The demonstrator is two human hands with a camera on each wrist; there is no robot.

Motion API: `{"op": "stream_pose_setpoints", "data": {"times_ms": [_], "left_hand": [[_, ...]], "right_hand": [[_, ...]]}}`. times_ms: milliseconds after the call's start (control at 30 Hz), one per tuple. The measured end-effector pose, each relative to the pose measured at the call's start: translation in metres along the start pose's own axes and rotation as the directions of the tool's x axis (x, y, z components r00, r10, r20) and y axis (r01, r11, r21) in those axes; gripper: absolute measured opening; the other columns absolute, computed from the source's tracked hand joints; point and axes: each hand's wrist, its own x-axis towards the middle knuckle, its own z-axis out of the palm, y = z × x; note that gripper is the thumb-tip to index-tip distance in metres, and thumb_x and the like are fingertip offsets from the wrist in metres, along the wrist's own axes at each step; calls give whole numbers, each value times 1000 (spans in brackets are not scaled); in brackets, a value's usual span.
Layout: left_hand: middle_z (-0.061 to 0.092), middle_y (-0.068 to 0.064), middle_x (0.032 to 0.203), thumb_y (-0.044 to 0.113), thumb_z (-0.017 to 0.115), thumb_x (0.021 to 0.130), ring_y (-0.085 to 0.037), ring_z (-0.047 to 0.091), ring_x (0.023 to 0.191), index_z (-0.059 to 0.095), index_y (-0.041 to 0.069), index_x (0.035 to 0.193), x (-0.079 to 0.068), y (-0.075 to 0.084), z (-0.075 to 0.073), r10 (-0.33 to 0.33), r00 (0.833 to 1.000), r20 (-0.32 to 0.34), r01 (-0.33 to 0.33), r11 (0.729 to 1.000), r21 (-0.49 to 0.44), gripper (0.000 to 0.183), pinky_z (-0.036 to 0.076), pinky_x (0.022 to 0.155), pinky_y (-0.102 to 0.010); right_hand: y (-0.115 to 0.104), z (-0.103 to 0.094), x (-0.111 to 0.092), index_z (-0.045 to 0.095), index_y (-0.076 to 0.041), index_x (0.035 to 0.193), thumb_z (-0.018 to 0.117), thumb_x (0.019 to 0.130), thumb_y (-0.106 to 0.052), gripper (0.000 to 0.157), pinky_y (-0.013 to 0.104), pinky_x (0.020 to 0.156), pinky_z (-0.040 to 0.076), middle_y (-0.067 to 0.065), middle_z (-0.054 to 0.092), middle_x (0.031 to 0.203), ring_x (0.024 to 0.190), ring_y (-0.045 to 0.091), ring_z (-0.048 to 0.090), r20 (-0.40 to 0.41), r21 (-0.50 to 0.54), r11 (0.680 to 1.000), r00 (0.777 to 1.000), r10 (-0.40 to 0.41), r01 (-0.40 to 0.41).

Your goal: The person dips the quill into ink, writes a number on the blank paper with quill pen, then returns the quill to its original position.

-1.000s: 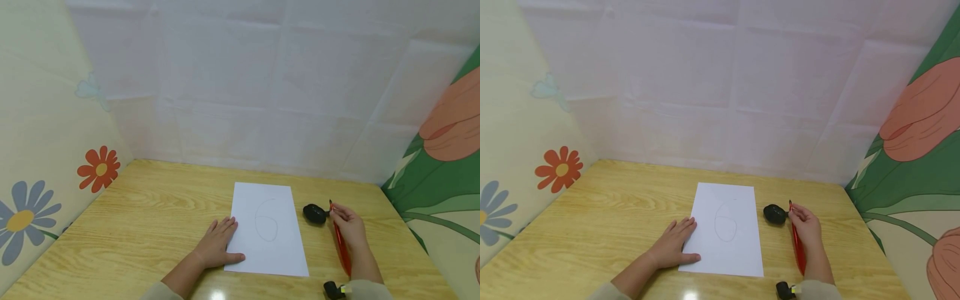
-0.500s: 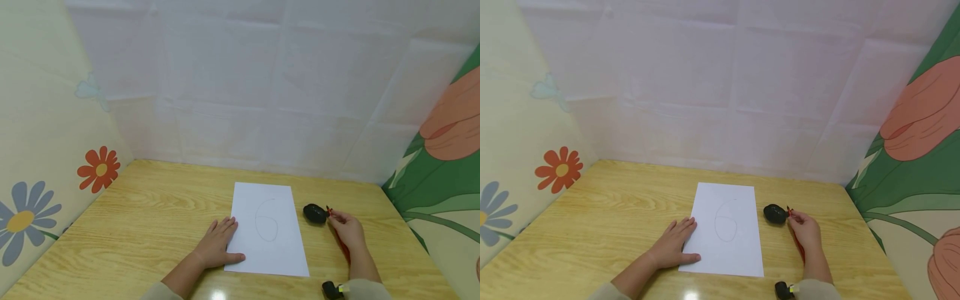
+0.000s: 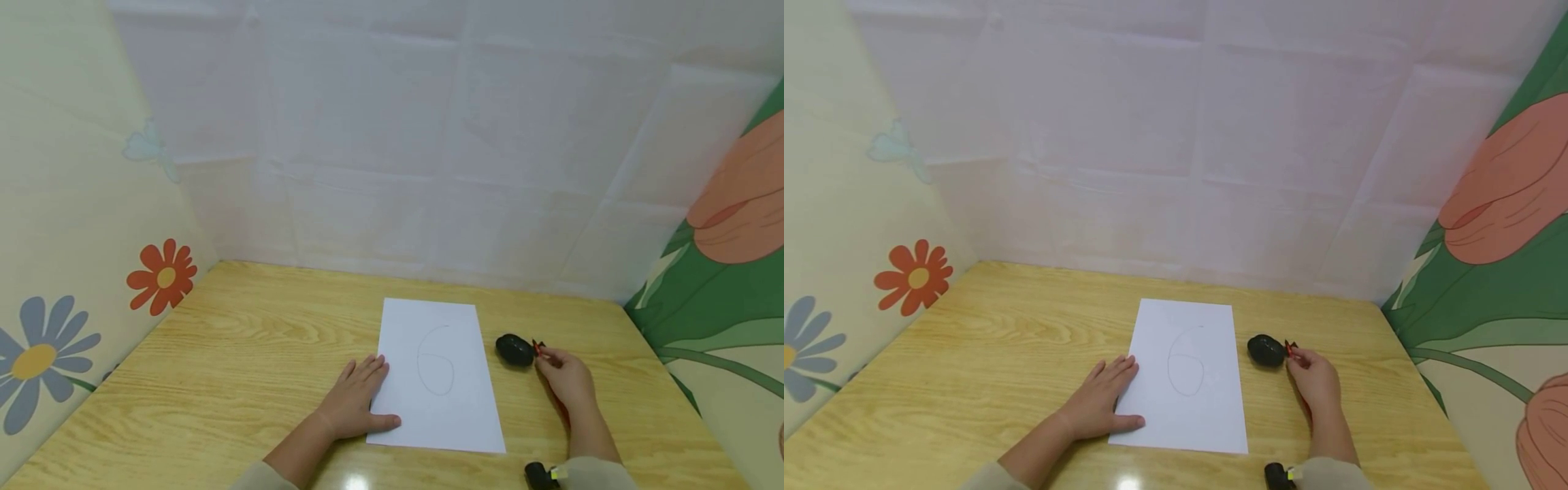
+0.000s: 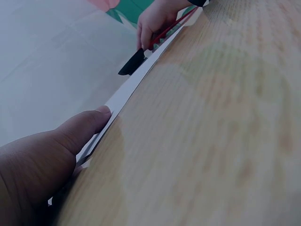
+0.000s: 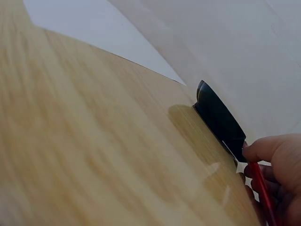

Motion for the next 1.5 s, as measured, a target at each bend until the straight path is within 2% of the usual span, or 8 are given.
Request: {"op": "stream_pose_setpoints", "data": {"times_ms": [233,633,733,833,1000,1133,1233,1500], "left_hand": [[30,-16,160,65,63,82,-34,21,151,34,-2,150,-1,1,0,-5,1000,9,5,1000,2,99,11,123,-57],[20,-18,163,62,66,82,-35,17,152,29,-1,152,1,-1,3,10,1000,-25,-11,998,-66,101,11,122,-59],[18,-18,163,59,61,88,-36,14,152,28,1,153,6,-1,4,-22,998,-59,15,993,-117,93,11,122,-59],[17,-19,163,56,55,93,-37,13,152,27,2,154,17,-1,1,-50,992,-112,37,993,-109,86,11,122,-59],[16,-18,164,55,52,95,-37,12,152,27,4,154,52,-1,-18,-86,982,-171,91,996,22,82,10,122,-60],[13,-12,165,57,45,98,-34,7,154,25,13,156,85,0,-32,-101,978,-180,136,972,190,76,6,123,-58],[11,-11,166,60,40,98,-33,5,154,23,19,157,102,0,-37,-120,976,-181,168,945,280,74,4,123,-57],[10,-11,166,67,35,96,-33,3,154,22,22,158,108,-1,-32,-179,972,-151,217,928,301,77,3,123,-57]], "right_hand": [[0,-1,-2,60,2,129,60,95,-21,41,52,92,47,25,67,111,103,39,62,0,-10,1000,1000,-7,7],[-15,-12,-10,54,-6,138,53,100,-36,49,27,70,49,20,56,136,106,29,58,-103,131,990,992,72,-58],[-27,-12,-10,56,-8,137,54,100,-36,47,20,67,49,16,59,134,104,23,56,-135,176,984,990,44,-20],[-45,-5,-8,54,-8,139,53,100,-37,49,29,82,55,17,57,137,112,27,57,-107,195,979,994,-39,60],[-82,22,4,35,-11,152,49,102,-39,59,63,113,30,21,31,158,143,44,32,47,65,959,959,-278,275],[-105,53,16,30,-13,155,49,101,-39,63,65,118,17,22,24,160,149,44,18,118,-217,873,900,-420,436],[-116,70,19,28,-16,156,46,100,-47,66,64,120,10,21,21,162,150,43,11,158,-378,808,891,-425,452],[-118,80,14,26,-21,156,44,98,-57,71,64,120,8,19,19,163,151,43,10,170,-433,806,915,-366,403]]}}
